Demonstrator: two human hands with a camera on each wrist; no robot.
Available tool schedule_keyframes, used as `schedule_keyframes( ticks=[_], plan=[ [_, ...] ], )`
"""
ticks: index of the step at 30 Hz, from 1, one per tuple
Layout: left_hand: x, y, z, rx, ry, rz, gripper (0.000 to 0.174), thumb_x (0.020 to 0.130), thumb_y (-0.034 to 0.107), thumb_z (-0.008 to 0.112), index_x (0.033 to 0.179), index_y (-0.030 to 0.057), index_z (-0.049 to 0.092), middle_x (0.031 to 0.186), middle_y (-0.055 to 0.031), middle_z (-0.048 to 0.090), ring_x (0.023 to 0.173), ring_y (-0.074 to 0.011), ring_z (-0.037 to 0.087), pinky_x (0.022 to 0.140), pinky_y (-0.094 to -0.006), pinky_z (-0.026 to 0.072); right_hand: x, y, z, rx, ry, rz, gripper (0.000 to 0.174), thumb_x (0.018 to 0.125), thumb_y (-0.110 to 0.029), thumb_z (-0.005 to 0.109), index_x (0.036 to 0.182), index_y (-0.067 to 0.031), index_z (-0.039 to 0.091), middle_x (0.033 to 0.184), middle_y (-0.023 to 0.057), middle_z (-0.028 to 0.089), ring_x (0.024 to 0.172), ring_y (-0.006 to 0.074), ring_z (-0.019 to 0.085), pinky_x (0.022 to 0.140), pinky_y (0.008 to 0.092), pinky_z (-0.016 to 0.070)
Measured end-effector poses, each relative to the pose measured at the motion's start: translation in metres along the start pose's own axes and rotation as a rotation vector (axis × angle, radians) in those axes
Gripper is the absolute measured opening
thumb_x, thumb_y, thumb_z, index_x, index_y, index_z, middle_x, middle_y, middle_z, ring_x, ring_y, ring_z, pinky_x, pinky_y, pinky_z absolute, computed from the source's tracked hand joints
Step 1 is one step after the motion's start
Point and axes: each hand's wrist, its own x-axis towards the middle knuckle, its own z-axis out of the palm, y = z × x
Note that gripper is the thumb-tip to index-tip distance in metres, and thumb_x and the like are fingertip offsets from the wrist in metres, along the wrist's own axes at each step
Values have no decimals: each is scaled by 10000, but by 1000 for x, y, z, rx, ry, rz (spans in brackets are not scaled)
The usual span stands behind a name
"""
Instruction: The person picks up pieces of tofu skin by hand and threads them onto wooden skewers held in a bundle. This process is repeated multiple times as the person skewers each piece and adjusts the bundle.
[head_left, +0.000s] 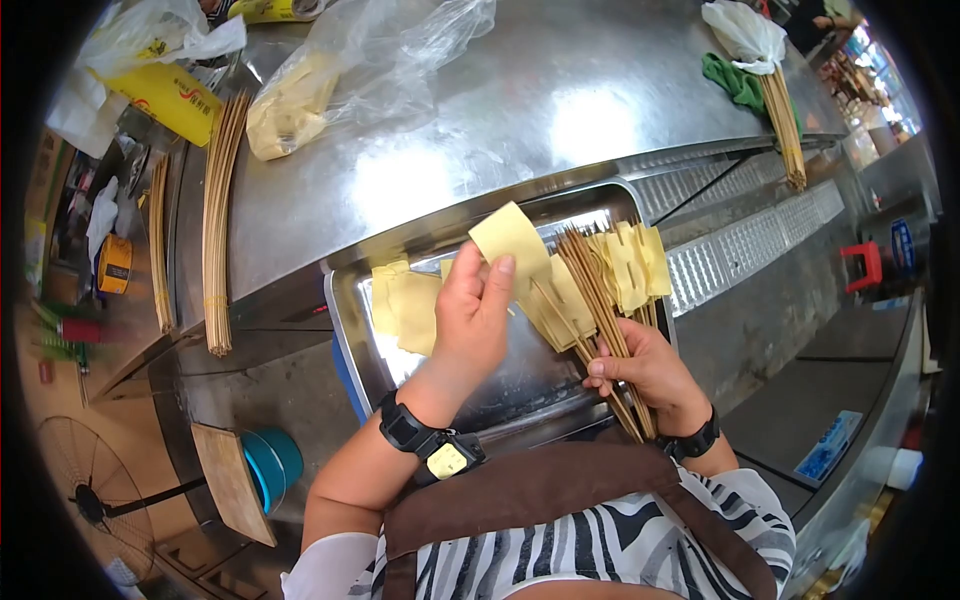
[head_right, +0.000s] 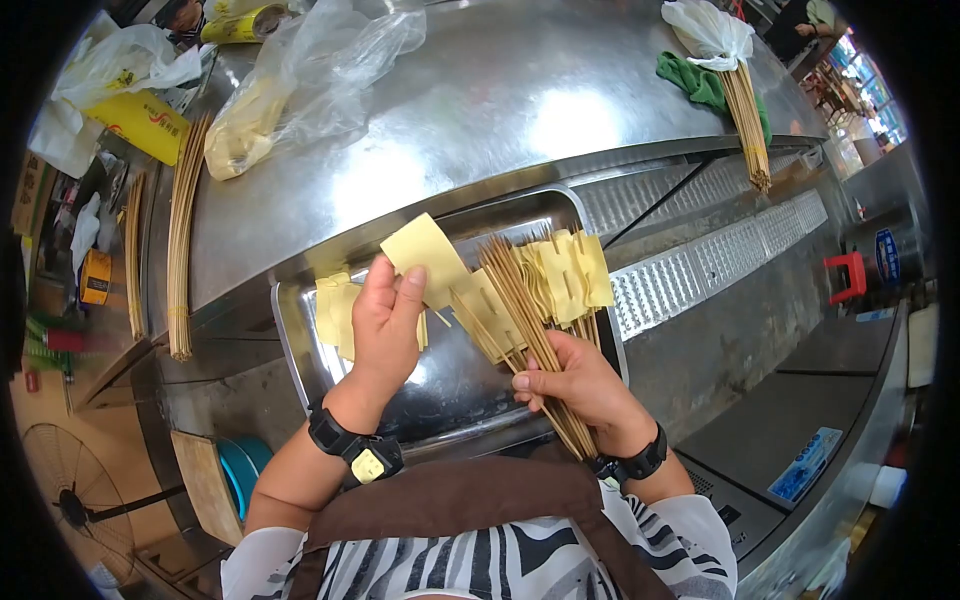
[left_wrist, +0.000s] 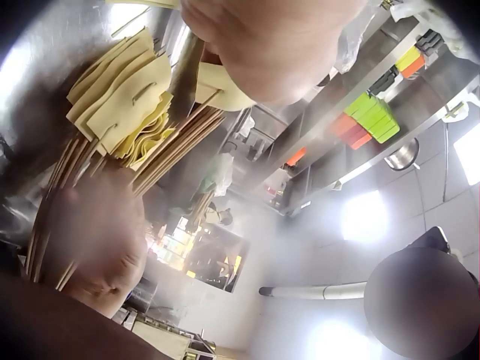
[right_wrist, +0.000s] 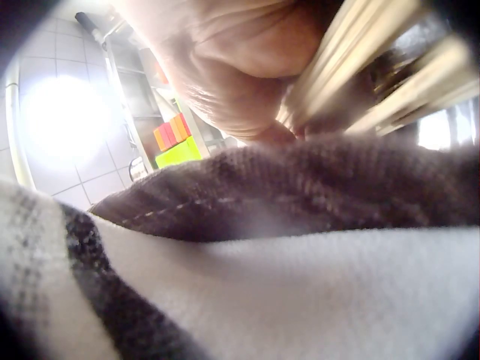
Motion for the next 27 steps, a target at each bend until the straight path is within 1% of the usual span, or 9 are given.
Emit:
schedule_keyframes(
  ticks=[2, 3, 5, 9, 14, 21, 24, 26, 27],
  plan=[
    [3, -2, 2, -218, 89, -87, 422, 944, 61, 497, 1331, -1, 341, 1105, -98, 602, 1008, -109, 557, 851, -238, 440, 1, 1, 0, -11, 0, -5, 168, 806, 1, 671, 873, -37, 521, 758, 19, 572, 659, 103, 607, 543, 198, 501],
    [4, -1, 3, -218, 90, -86, 422, 944, 61, 497, 1331, -1, 341, 1105, -98, 602, 1008, -109, 557, 851, -238, 440, 1, 0, 0, -12, 0, -5, 168, 806, 1, 671, 873, -37, 521, 758, 19, 572, 659, 103, 607, 543, 198, 501],
    [5, 1, 5, -218, 147, -136, 555, 919, 25, 513, 1393, 12, 224, 1101, -134, 612, 982, -140, 589, 846, -250, 463, 0, -1, 1, -9, 6, 2, 169, 805, 2, 671, 877, -35, 523, 758, 18, 570, 654, 103, 605, 540, 199, 501],
    [5, 1, 0, -175, 146, -188, 514, 909, 11, 518, 1375, 15, 299, 1043, -120, 639, 917, -127, 616, 803, -254, 495, 1, 0, 1, 5, 3, 4, 174, 805, 2, 671, 909, -24, 535, 763, 16, 571, 651, 103, 603, 539, 198, 502],
    [4, -5, -2, -266, 136, -402, 326, 901, 48, 568, 1218, -15, 531, 993, -90, 656, 867, -118, 628, 774, -263, 514, 0, 0, 2, 23, 23, 1, 219, 805, 9, 668, 988, -5, 549, 779, 9, 569, 656, 104, 607, 541, 198, 504],
    [-14, -4, 6, -285, 100, -466, 359, 905, 56, 569, 1247, -30, 504, 1037, -89, 644, 900, -131, 628, 780, -269, 515, 1, 3, -1, 29, 13, -12, 196, 808, 11, 664, 964, -13, 547, 771, 7, 566, 652, 104, 608, 548, 199, 506],
    [-14, -7, 7, -275, 80, -392, 402, 909, 57, 558, 1287, -34, 454, 1047, -96, 639, 919, -145, 625, 803, -283, 508, 0, 2, 0, 32, 22, -3, 178, 809, 11, 663, 937, -20, 543, 767, 7, 564, 651, 104, 608, 549, 200, 507],
    [-7, 0, 15, -440, 294, -390, 412, 911, 56, 550, 1294, -35, 429, 1038, -105, 639, 920, -160, 623, 824, -297, 499, 0, 2, 0, 28, 16, -10, 171, 809, 13, 662, 920, -26, 538, 763, 5, 562, 650, 104, 608, 549, 200, 508],
    [-4, -2, 14, -440, 294, -389, 412, 911, 56, 550, 1294, -35, 429, 1038, -105, 639, 920, -160, 623, 824, -297, 499, 0, 2, 0, 28, 17, -11, 171, 809, 13, 662, 920, -26, 538, 763, 5, 562, 650, 104, 608, 549, 200, 508]
  ],
)
